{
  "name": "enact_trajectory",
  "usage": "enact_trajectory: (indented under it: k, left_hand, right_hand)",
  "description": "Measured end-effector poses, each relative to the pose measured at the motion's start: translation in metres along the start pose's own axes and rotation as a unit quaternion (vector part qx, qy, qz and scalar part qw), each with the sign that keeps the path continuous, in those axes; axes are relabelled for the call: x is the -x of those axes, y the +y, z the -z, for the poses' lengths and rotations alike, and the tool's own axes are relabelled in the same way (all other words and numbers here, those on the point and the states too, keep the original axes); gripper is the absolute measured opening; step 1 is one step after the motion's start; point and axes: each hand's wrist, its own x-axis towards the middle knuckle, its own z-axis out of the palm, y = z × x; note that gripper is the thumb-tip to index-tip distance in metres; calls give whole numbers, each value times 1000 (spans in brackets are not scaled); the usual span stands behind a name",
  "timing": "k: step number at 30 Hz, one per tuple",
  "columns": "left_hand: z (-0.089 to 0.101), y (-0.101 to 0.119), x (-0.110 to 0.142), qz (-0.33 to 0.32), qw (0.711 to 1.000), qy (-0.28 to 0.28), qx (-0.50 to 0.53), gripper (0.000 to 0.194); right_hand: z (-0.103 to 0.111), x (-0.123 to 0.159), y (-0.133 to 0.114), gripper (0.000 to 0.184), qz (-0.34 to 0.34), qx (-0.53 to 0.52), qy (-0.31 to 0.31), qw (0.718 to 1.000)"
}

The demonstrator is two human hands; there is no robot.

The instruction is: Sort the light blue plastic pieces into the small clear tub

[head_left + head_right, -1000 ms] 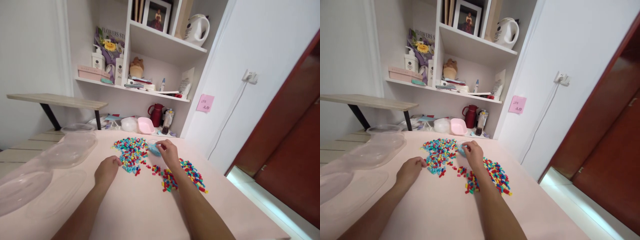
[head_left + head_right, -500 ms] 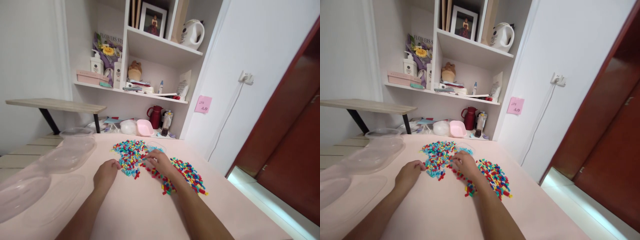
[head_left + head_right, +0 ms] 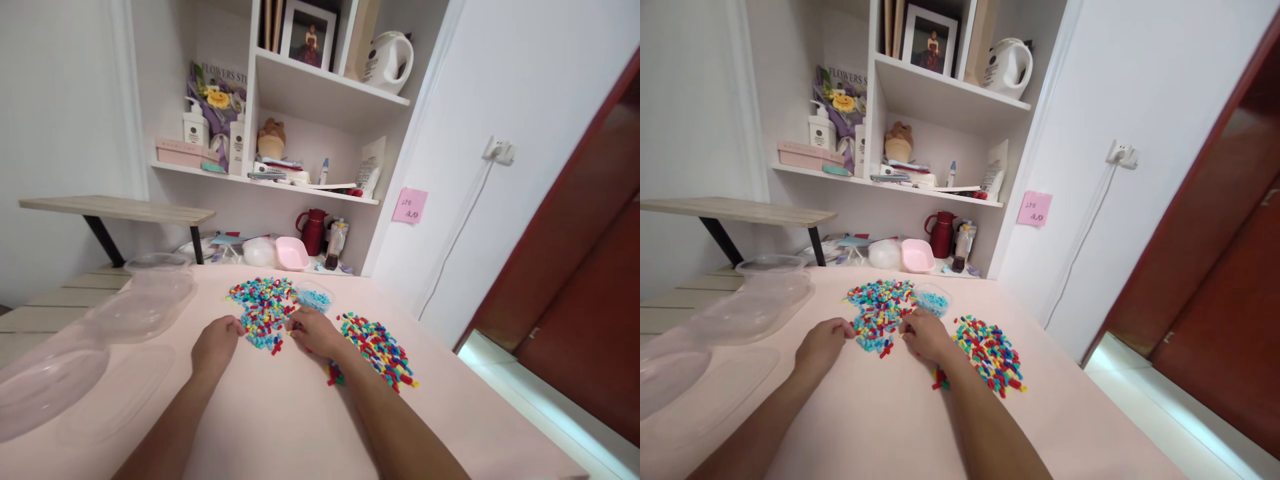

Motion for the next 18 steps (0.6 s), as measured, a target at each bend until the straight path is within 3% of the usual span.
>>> enact_trajectory:
  k: [5,10,13,16,18]
  left_hand:
    - [-1,-2,-2,-3,1000,-3,-1,23]
    - [-3,-4,-4,-7,1000,2,-3,24]
    - [-2,-4,-5,-6,1000,3,-7,24]
    - [-3,-4,-5,-4,1000,7,-10,23]
    - [-3,-3,-5,-4,1000,8,-7,23]
  right_hand:
    - [1,3,3,29,-10,0,11,1000]
    - [2,0,3,14,13,24,-13,1000]
    - [16,6,5,10,-3,36,-55,998]
    - [36,19,9,9,-69,66,-105,990]
    - [46,24,9,10,-93,66,-102,988]
